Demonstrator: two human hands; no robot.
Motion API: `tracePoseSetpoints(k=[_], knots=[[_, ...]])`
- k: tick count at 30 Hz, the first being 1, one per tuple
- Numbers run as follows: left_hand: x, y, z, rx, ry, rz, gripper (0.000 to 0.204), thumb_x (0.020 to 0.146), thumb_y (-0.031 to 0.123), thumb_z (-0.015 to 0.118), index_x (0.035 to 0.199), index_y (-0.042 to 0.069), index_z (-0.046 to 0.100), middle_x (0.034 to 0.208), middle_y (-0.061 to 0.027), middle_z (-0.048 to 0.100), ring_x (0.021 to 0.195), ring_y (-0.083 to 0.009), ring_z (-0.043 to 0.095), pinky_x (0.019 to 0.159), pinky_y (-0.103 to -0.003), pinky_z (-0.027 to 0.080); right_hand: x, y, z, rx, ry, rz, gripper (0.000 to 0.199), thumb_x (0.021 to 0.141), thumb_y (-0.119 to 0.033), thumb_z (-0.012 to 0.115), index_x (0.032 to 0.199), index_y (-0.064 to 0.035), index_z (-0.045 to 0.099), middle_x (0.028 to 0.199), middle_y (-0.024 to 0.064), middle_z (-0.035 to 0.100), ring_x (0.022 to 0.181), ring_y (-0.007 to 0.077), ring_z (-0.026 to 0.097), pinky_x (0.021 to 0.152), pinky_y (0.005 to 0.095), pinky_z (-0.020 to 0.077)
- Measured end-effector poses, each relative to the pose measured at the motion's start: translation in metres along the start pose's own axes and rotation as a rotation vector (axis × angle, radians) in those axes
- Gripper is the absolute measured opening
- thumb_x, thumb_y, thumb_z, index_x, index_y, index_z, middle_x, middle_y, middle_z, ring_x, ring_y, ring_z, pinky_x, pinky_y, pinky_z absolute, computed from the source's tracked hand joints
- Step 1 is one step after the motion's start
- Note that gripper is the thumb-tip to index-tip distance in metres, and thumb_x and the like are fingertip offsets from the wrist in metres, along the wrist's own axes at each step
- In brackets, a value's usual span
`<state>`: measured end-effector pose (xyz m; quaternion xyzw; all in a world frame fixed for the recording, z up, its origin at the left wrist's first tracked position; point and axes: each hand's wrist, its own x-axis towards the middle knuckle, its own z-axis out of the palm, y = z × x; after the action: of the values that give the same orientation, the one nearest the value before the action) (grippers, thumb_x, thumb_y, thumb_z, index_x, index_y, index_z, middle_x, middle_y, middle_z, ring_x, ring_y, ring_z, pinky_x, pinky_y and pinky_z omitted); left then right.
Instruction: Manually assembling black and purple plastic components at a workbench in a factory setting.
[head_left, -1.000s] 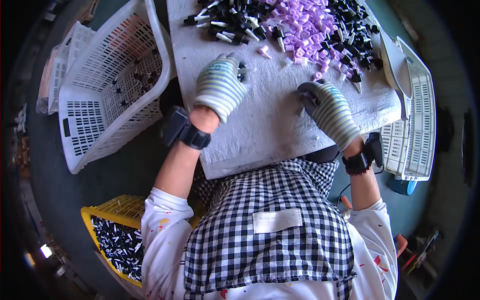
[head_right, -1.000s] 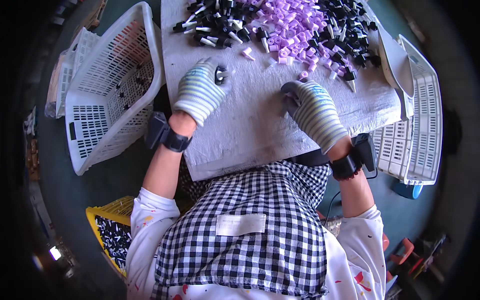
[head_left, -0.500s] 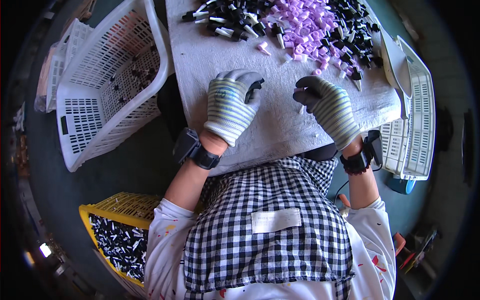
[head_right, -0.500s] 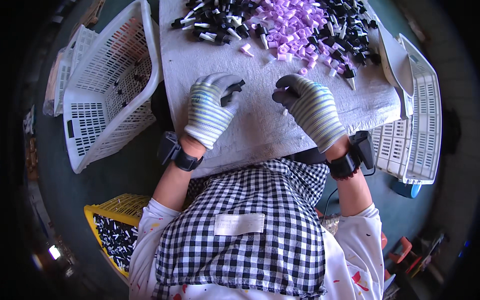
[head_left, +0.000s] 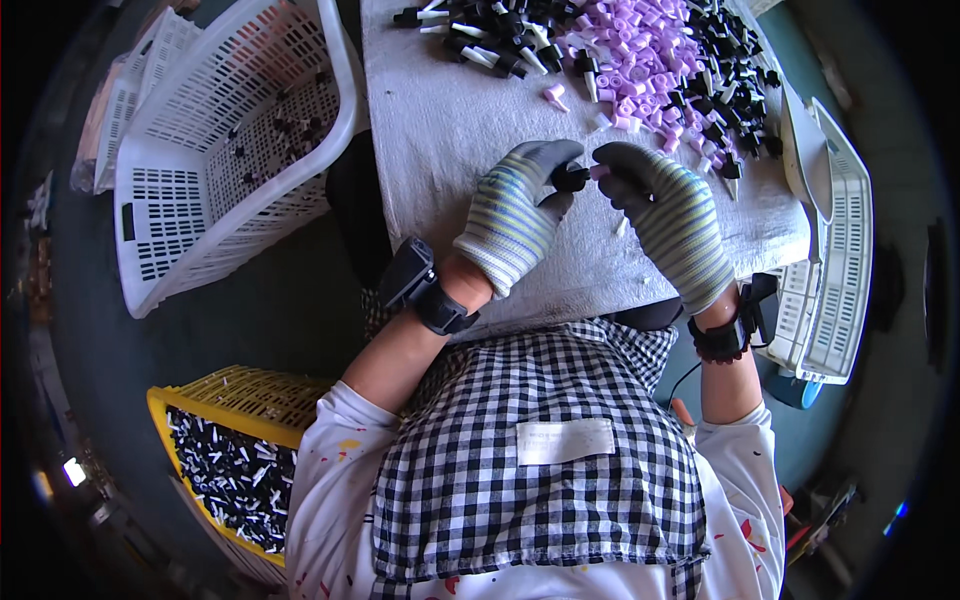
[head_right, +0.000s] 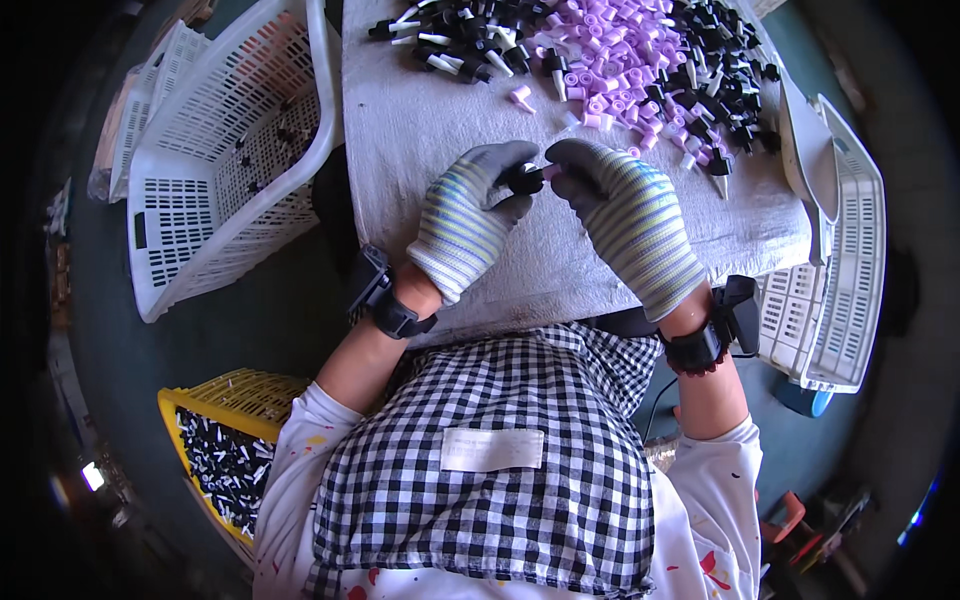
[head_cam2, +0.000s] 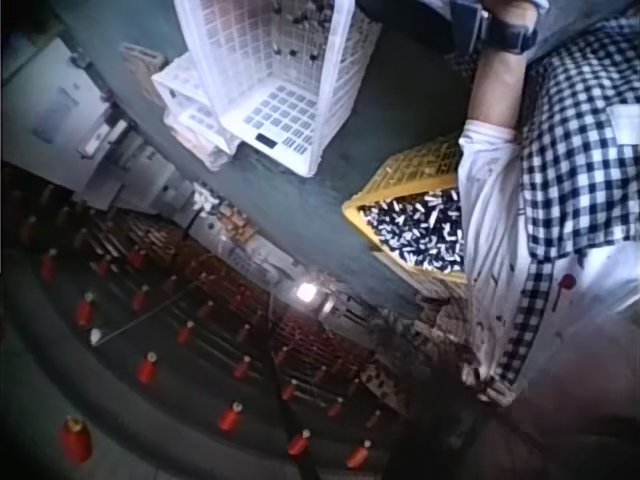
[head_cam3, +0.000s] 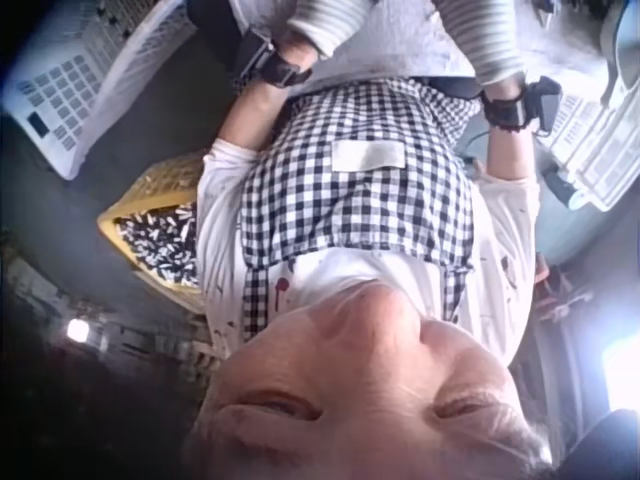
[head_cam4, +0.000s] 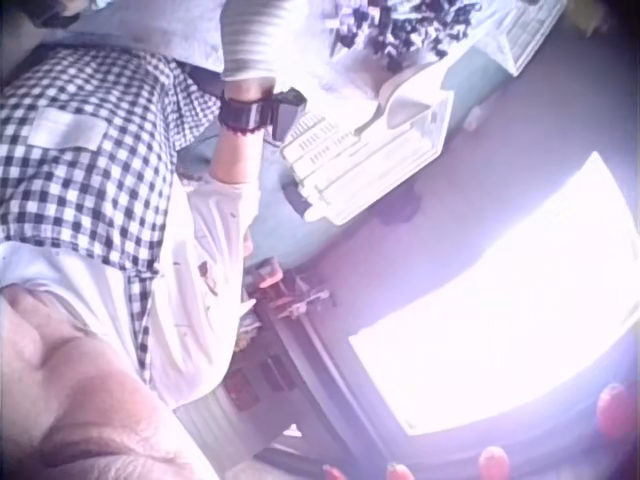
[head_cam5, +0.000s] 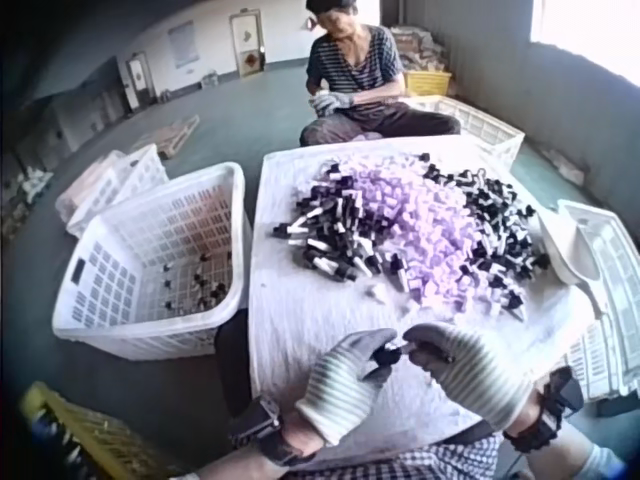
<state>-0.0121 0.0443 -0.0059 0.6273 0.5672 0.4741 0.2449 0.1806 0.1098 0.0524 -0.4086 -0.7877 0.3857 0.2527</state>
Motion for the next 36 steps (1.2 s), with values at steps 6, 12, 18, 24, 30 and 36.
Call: tracePoseSetpoints(k=[6, 12, 18, 24, 30, 36], knots=[[0.001, -0.010, 0.004, -0.127, -0.017, -0.025, 0.048, 0.081, -0.005, 0.079, 0.127, 0.005, 0.069, 0.117, -0.0133, 0.068, 0.101, -0.0267, 0.071, 0.091, -0.038, 0.059, 0.007, -0.014, -0.001, -0.164, -0.040, -0.062, 0.022, 0.102, -0.017, 0.069, 0.120, -0.0053, 0.074, 0.094, 0.0157, 0.076, 0.081, 0.0274, 0.073, 0.075, 0.0373, 0.0563], [-0.001, -0.011, -0.008, 0.029, 0.027, 0.055, 0.045, 0.082, 0.003, 0.084, 0.124, 0.006, 0.070, 0.114, -0.0122, 0.070, 0.095, -0.0262, 0.072, 0.089, -0.036, 0.059, 0.016, -0.033, 0.003, -0.318, -0.131, -0.081, 0.021, 0.101, -0.013, 0.070, 0.120, -0.0042, 0.074, 0.095, 0.0124, 0.075, 0.084, 0.0208, 0.073, 0.076, 0.0325, 0.0564], [-0.012, -0.014, -0.011, -0.251, -0.004, -0.125, 0.040, 0.084, 0.010, 0.083, 0.122, 0.004, 0.071, 0.110, -0.0147, 0.073, 0.100, -0.0334, 0.071, 0.092, -0.041, 0.058, 0.020, -0.031, 0.026, -0.676, -0.200, -0.281, 0.018, 0.095, -0.006, 0.071, 0.112, -0.0059, 0.076, 0.100, 0.0151, 0.077, 0.088, 0.0290, 0.076, 0.079, 0.0356, 0.0587], [-0.009, -0.027, -0.002, -0.164, 0.009, -0.056, 0.036, 0.087, 0.014, 0.080, 0.120, 0.005, 0.071, 0.108, -0.0168, 0.073, 0.100, -0.0339, 0.072, 0.090, -0.042, 0.058, 0.063, -0.081, 0.005, -0.425, -0.239, -0.062, 0.023, 0.103, -0.021, 0.068, 0.115, -0.0031, 0.077, 0.090, 0.0117, 0.077, 0.072, 0.0171, 0.070, 0.070, 0.0322, 0.0564], [-0.007, -0.017, -0.010, -0.140, 0.012, -0.022, 0.023, 0.089, 0.018, 0.075, 0.107, 0.004, 0.071, 0.097, -0.0176, 0.072, 0.091, -0.0397, 0.069, 0.084, -0.051, 0.055, 0.102, -0.021, 0.065, -0.250, -0.115, -0.234, 0.036, 0.103, -0.036, 0.068, 0.105, -0.0009, 0.077, 0.081, 0.0200, 0.070, 0.077, 0.0332, 0.073, 0.072, 0.0402, 0.0568], [-0.006, -0.015, -0.012, -0.183, 0.009, -0.081, 0.026, 0.090, 0.016, 0.077, 0.112, 0.005, 0.070, 0.098, -0.0166, 0.072, 0.089, -0.0380, 0.071, 0.080, -0.048, 0.057, 0.110, -0.032, 0.036, 0.173, -0.136, 0.037, 0.030, 0.108, -0.020, 0.059, 0.119, 0.0025, 0.075, 0.107, 0.0109, 0.079, 0.100, 0.0174, 0.074, 0.090, 0.0304, 0.0587]])
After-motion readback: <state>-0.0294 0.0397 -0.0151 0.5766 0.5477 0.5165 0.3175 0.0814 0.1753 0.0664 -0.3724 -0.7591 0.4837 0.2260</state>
